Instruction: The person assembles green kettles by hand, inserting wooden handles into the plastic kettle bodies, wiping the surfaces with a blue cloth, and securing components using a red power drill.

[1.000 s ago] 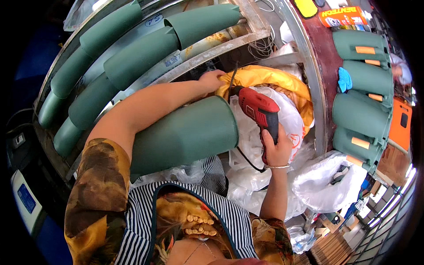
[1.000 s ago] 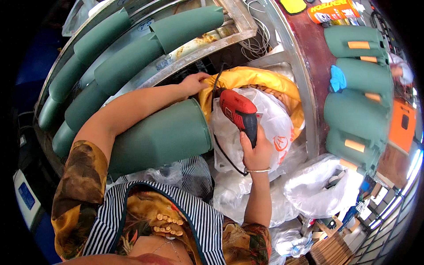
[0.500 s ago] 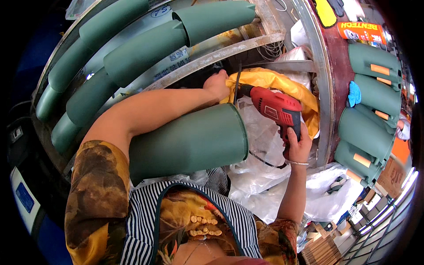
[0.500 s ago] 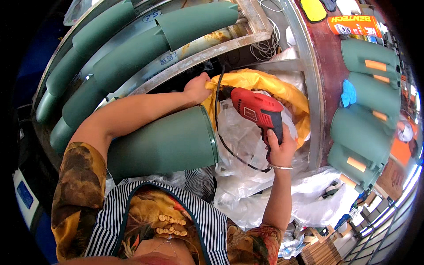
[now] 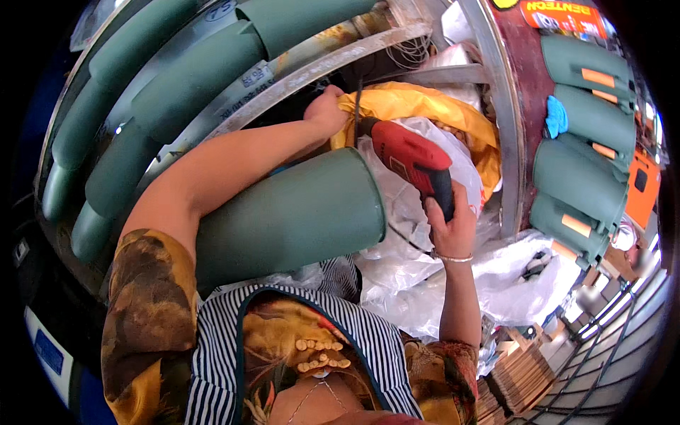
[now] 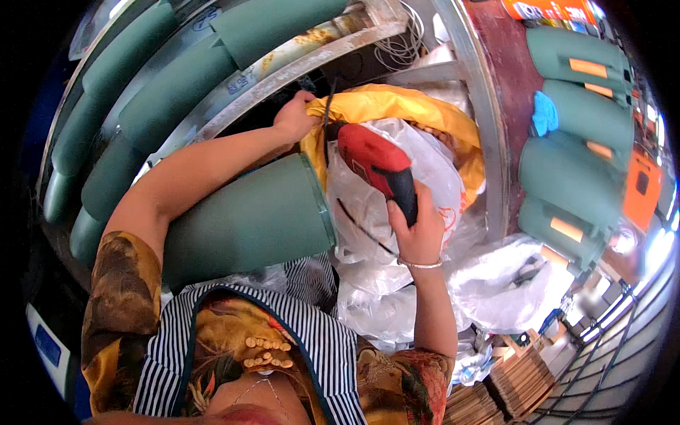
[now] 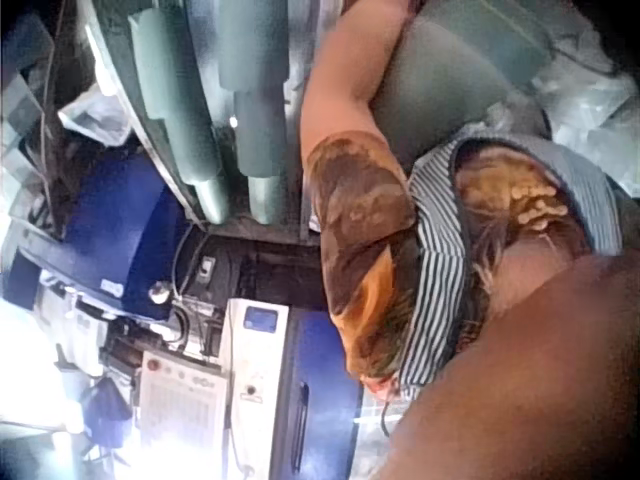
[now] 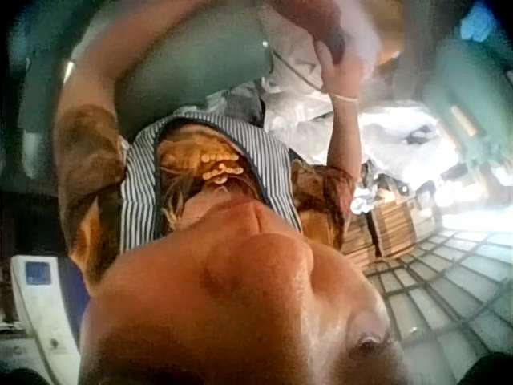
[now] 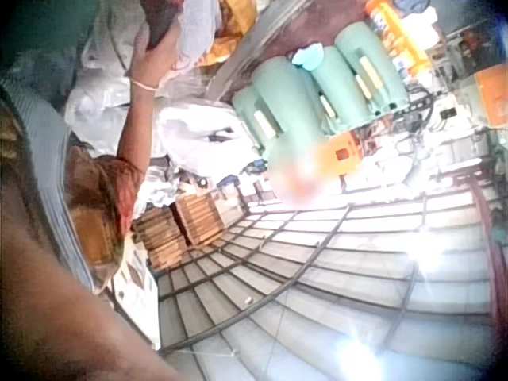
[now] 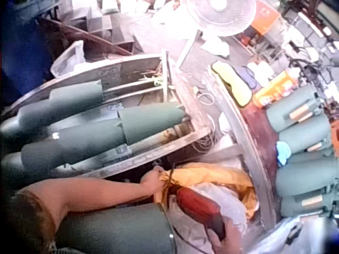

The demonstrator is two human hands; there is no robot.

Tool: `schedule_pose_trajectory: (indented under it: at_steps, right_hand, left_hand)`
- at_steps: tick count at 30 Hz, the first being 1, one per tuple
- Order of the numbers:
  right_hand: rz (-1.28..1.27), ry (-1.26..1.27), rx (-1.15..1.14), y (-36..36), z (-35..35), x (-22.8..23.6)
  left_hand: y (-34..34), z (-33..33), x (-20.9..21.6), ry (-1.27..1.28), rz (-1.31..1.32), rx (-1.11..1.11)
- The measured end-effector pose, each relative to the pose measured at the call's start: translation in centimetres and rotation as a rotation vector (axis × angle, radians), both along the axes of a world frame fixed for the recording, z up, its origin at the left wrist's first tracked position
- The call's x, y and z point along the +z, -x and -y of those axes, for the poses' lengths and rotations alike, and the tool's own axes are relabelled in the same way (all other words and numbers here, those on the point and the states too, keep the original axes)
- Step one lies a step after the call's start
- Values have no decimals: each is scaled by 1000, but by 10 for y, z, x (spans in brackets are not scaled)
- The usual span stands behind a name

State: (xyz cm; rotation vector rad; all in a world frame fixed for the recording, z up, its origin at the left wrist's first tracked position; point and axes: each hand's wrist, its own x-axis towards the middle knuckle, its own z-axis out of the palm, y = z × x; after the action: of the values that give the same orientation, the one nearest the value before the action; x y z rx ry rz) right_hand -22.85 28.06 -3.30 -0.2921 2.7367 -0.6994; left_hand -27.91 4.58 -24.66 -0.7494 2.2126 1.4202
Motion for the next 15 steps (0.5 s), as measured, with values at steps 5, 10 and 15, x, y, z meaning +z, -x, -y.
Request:
schedule_pose_trajectory:
  at_steps: [5,10,15]
  right_hand:
    - [59,60,-129,4,4,6]
    - [100,89,-182,11,-8,-5]
    - [172,204,-289,17,-18,-15]
  left_hand:
    - [-1,1,8,-39,-20,-58]
    - [-8,-7,28,158,-221,-199]
    - [8,-17,74,-235,-925,-547]
